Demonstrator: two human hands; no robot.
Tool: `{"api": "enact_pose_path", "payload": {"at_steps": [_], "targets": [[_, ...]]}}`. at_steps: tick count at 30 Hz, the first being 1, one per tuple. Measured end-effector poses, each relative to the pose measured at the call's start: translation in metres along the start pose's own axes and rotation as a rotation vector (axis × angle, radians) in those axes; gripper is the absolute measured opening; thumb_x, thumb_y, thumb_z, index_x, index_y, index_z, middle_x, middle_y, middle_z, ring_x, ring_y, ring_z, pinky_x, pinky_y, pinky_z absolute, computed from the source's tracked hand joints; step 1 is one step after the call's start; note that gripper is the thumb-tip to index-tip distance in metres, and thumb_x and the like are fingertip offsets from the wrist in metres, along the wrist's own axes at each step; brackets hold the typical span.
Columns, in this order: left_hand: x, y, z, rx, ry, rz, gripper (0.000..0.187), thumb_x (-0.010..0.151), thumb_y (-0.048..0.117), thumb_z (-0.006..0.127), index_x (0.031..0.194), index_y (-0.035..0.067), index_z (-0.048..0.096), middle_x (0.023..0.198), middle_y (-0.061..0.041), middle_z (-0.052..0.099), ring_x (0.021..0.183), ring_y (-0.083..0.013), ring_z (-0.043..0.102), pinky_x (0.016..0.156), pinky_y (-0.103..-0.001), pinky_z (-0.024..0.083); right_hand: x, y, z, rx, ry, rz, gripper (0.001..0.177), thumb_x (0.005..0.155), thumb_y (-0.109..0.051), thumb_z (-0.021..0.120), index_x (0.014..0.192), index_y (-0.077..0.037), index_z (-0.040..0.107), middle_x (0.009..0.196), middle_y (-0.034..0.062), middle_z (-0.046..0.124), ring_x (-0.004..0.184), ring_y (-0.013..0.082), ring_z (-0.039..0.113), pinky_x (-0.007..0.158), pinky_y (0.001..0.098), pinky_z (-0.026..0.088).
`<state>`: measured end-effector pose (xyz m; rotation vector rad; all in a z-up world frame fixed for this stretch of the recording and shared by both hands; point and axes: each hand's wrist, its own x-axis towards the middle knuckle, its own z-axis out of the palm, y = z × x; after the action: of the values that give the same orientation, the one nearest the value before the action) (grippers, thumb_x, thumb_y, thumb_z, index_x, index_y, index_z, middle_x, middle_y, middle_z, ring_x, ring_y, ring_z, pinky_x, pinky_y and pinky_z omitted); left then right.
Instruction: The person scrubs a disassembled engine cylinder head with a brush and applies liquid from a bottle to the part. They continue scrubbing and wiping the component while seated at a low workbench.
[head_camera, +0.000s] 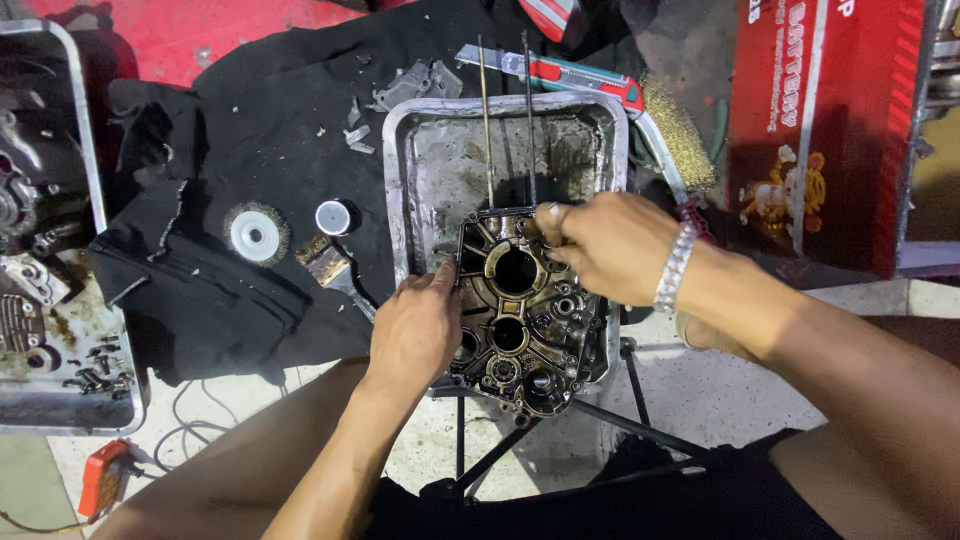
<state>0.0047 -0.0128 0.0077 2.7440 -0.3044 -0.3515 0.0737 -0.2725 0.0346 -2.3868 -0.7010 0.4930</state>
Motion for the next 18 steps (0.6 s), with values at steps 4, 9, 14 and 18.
{"api": "enact_pose_path", "payload": {"at_steps": [4,9,14,18], "targets": [[0.0,-0.001,0.0,-0.007,0.027,0.01,0.04,0.092,0.013,0.06,0.127,-0.005,0.063,0.106,-0.023,0.073,0.098,-0.0417,0.067,0.082,-0.05,0.056,-0.002,-0.003,0.001,0.044,0.081,0.054,0.015,0.089,-0.011,0.072,0.098,-0.005,0.063,0.074,0.0167,0.072,0.072,0.0377,0.072,0.062,0.0465,0.055],[-0.001,-0.002,0.003,-0.013,0.001,-0.024,0.043,0.09,0.011,0.059,0.13,-0.005,0.062,0.108,-0.024,0.072,0.098,-0.0421,0.068,0.083,-0.05,0.056,-0.001,-0.006,0.02,0.331,0.384,-0.052,0.014,0.085,-0.009,0.077,0.096,-0.004,0.07,0.093,0.0118,0.078,0.086,0.0248,0.079,0.071,0.0325,0.06],[-0.001,-0.004,0.004,0.0,0.022,-0.006,0.043,0.089,0.011,0.06,0.129,-0.003,0.063,0.109,-0.024,0.072,0.099,-0.0429,0.068,0.085,-0.05,0.056,0.005,0.0,0.037,0.367,0.376,-0.046,0.015,0.086,-0.011,0.078,0.096,-0.002,0.071,0.094,0.0112,0.079,0.089,0.0232,0.079,0.073,0.0315,0.06],[-0.001,-0.003,0.004,0.01,0.007,-0.018,0.04,0.089,0.01,0.06,0.126,-0.004,0.064,0.106,-0.024,0.072,0.099,-0.0429,0.068,0.082,-0.05,0.056,-0.004,0.003,0.047,0.395,0.395,-0.121,0.014,0.087,-0.007,0.074,0.098,-0.001,0.071,0.098,0.0116,0.078,0.088,0.0216,0.079,0.075,0.0308,0.061]]}}
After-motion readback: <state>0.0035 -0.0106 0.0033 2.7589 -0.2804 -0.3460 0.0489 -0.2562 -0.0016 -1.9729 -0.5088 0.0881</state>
